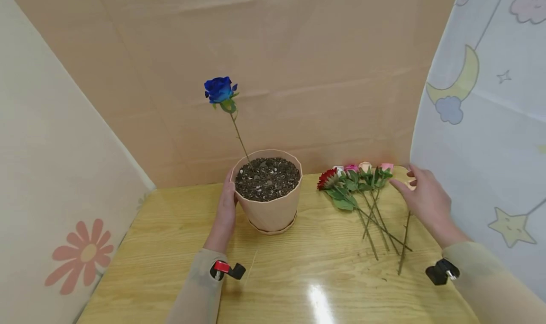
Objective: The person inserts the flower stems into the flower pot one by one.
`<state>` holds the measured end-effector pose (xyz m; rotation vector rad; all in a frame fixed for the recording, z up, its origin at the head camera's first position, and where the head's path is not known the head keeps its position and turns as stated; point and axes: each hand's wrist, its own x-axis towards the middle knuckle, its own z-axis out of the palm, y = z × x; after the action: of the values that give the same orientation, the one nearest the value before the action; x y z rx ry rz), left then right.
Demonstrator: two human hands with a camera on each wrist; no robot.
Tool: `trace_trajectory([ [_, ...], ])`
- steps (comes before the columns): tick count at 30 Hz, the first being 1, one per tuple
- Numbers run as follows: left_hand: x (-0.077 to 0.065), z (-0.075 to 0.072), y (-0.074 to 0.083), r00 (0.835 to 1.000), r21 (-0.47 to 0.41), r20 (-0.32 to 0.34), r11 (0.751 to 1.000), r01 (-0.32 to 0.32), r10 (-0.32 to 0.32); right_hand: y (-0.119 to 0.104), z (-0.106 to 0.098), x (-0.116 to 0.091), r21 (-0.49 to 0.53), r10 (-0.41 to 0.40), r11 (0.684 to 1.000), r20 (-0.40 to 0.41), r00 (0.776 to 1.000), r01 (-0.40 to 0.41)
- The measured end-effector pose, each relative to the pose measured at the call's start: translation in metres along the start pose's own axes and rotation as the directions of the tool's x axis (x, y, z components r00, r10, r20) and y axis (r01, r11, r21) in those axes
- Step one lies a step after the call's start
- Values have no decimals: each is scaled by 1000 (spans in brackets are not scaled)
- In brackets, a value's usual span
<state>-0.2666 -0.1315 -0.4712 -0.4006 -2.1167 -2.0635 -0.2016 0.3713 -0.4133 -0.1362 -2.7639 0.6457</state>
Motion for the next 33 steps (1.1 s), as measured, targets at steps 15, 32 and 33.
trace_trajectory([
  [15,2,1,2,1000,3,-9,1000,-25,25,41,11,-17,-20,43,999,18,999,-43],
  [32,2,1,-1,999,-8,-6,999,-33,33,72,30,-37,-44,73,997,96,993,-69],
  [33,3,1,-1,999,-7,-5,999,-33,33,73,31,-38,-45,75,996,97,992,-71],
])
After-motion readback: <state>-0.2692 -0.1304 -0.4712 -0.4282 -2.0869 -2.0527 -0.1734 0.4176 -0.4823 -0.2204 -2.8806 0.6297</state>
